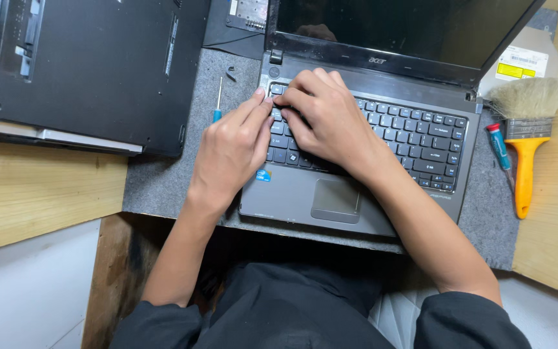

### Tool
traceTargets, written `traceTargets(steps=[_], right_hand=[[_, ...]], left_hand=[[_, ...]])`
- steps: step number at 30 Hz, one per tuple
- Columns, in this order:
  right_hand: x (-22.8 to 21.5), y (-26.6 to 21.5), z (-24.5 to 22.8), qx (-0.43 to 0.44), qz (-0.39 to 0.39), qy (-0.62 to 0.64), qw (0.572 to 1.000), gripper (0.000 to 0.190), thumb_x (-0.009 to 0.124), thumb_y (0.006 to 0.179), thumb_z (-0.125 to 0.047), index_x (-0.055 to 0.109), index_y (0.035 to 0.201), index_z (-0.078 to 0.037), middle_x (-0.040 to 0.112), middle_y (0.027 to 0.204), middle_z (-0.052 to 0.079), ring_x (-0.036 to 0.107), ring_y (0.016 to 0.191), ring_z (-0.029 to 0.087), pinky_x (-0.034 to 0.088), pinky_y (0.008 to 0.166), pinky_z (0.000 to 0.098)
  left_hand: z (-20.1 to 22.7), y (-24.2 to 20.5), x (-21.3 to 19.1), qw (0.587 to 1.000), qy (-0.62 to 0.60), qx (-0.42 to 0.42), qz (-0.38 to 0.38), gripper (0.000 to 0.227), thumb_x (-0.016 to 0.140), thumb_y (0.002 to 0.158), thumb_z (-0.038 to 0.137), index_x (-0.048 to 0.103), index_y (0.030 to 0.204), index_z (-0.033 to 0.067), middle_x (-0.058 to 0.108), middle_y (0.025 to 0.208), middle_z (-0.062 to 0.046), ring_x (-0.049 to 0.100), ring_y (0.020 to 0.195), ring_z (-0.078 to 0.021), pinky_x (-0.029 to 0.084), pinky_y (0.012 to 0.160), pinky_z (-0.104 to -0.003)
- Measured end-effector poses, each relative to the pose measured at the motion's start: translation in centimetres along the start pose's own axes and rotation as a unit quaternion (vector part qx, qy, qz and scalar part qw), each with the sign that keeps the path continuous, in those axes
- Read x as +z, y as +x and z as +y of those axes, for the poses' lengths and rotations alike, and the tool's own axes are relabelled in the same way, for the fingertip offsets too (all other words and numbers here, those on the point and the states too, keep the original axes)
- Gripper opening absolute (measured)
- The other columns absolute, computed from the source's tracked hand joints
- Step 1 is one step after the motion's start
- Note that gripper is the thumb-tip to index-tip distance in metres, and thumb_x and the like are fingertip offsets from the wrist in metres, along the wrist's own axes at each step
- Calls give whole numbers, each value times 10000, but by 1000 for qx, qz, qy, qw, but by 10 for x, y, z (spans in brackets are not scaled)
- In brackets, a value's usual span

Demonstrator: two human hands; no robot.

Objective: The person cleans an Acer laptop keyboard by hand, pressing and wiping individual keys across the top and middle rows. They briefly use a yellow-handled brush to sweep debris from the keys before resuming manual cleaning.

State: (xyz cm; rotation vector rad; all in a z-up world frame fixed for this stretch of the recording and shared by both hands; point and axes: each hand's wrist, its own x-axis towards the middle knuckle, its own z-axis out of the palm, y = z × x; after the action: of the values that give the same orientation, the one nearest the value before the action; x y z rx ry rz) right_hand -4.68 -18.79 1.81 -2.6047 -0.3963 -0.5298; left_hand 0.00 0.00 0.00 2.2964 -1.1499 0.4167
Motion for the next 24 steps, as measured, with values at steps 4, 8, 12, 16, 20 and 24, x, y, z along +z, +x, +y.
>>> traceTargets(steps=[4, 8, 12, 16, 20, 24], right_hand=[[0, 1, 3, 14, 18, 48, 999, 69, 702, 889, -26, 713, 950, -57, 604, 870, 85, 595, 793, 288, 457, 762, 358], [-7, 3, 0, -6, 23, 27, 999, 60, 717, 886, -28, 733, 917, -77, 618, 840, 79, 601, 767, 280, 474, 747, 359], [-14, 2, -1, -101, -9, -70, 992, 114, 647, 989, -37, 729, 1065, -56, 554, 891, 100, 514, 757, 291, 406, 667, 401], [-13, 3, -5, -128, -11, -162, 978, 85, 625, 950, -73, 693, 1000, -81, 565, 865, 70, 485, 726, 262, 365, 664, 381], [-7, 4, -10, -152, -10, -251, 956, 104, 560, 962, -78, 640, 897, -66, 526, 826, 24, 475, 726, 226, 377, 680, 352], [-11, 7, -8, -130, -34, -222, 966, 70, 572, 929, -122, 614, 898, -75, 555, 888, 45, 510, 766, 247, 379, 691, 375]], left_hand=[[10, 3, -4, 995, 98, 26, -9, 201, 638, 904, 92, 690, 1098, 90, 709, 1176, -79, 738, 828, -202, 602, 621, -310], [5, 4, 3, 994, 107, 33, -12, 229, 621, 877, 84, 685, 1097, 82, 694, 1179, -82, 730, 774, -205, 602, 585, -310], [6, 0, 1, 999, 36, 35, -16, 206, 625, 914, -5, 659, 1117, -9, 663, 1269, -180, 719, 806, -278, 575, 618, -370], [1, -3, 5, 999, -12, 28, -13, 317, 637, 903, -14, 665, 1219, -21, 657, 1293, -189, 724, 878, -307, 585, 728, -391], [2, -3, 2, 999, -15, 28, -17, 212, 635, 932, -25, 671, 1140, -37, 666, 1271, -201, 721, 863, -318, 586, 685, -402], [2, -2, 3, 1000, -7, 29, -6, 223, 645, 942, -6, 682, 1160, -36, 676, 1262, -195, 724, 853, -316, 594, 669, -395]])
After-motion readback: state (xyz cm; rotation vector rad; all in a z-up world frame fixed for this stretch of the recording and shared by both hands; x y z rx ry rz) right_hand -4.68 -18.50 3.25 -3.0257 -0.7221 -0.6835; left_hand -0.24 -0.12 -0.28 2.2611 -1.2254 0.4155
